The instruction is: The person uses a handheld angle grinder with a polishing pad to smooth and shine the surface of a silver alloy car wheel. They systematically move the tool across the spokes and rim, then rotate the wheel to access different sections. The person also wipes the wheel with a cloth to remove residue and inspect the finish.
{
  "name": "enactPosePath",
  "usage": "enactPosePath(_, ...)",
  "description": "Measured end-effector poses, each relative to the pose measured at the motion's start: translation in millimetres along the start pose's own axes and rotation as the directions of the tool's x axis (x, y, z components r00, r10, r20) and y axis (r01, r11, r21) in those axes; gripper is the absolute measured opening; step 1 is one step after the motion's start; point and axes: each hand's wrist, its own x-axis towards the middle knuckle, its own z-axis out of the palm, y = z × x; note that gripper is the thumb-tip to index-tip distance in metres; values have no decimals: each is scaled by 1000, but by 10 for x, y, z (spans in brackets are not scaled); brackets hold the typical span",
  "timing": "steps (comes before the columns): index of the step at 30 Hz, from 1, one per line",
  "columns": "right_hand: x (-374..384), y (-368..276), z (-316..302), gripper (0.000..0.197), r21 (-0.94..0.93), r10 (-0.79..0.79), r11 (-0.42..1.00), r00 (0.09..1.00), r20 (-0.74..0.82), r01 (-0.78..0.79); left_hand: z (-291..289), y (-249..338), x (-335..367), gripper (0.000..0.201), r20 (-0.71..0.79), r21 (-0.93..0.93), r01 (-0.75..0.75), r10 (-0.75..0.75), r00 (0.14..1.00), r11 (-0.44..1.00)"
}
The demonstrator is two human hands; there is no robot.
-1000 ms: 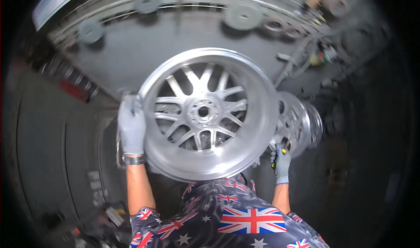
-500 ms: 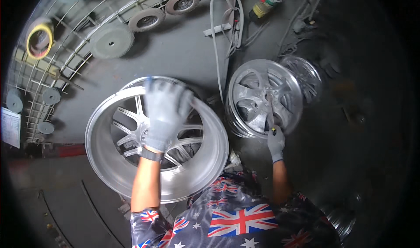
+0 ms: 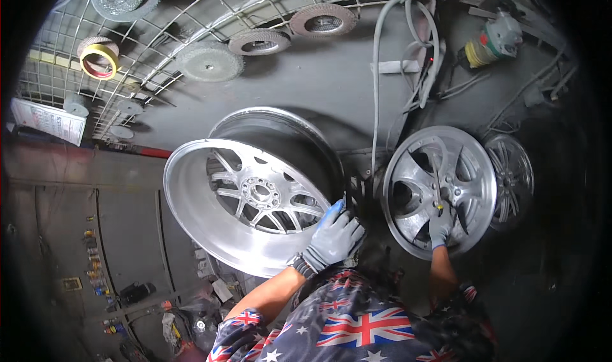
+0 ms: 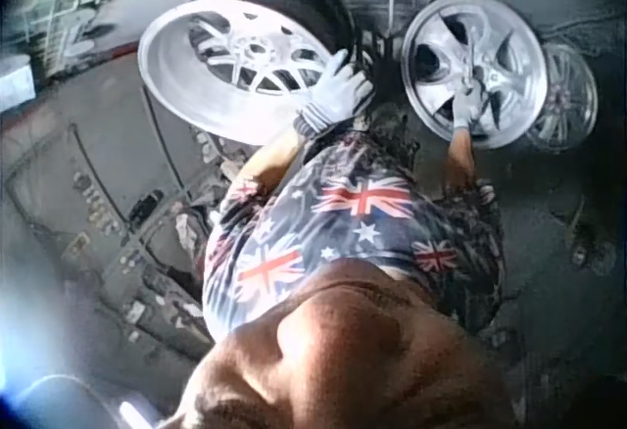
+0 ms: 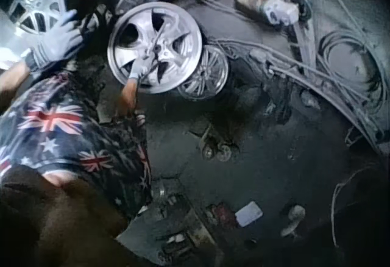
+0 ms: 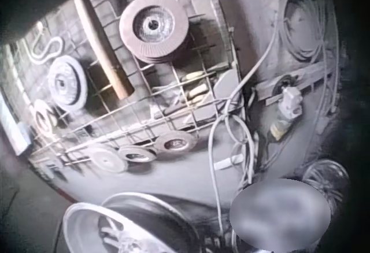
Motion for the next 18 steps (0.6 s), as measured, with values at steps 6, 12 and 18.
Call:
enactPosePath(6,38,-69,-135,29,-154,72,987,987,142,-50,33,119,146,19,-76,31,79,-77,994,996)
enactPosePath(12,512,-456,-465,56,104,65,992,998,19,-67,184,188,115,22,-102,90,136,-127,987,987)
enactPosePath(18,2222,-1824,-1473,74,637,-99,668,895,-436,384,134,205,170,20,-117,95,150,-138,983,984)
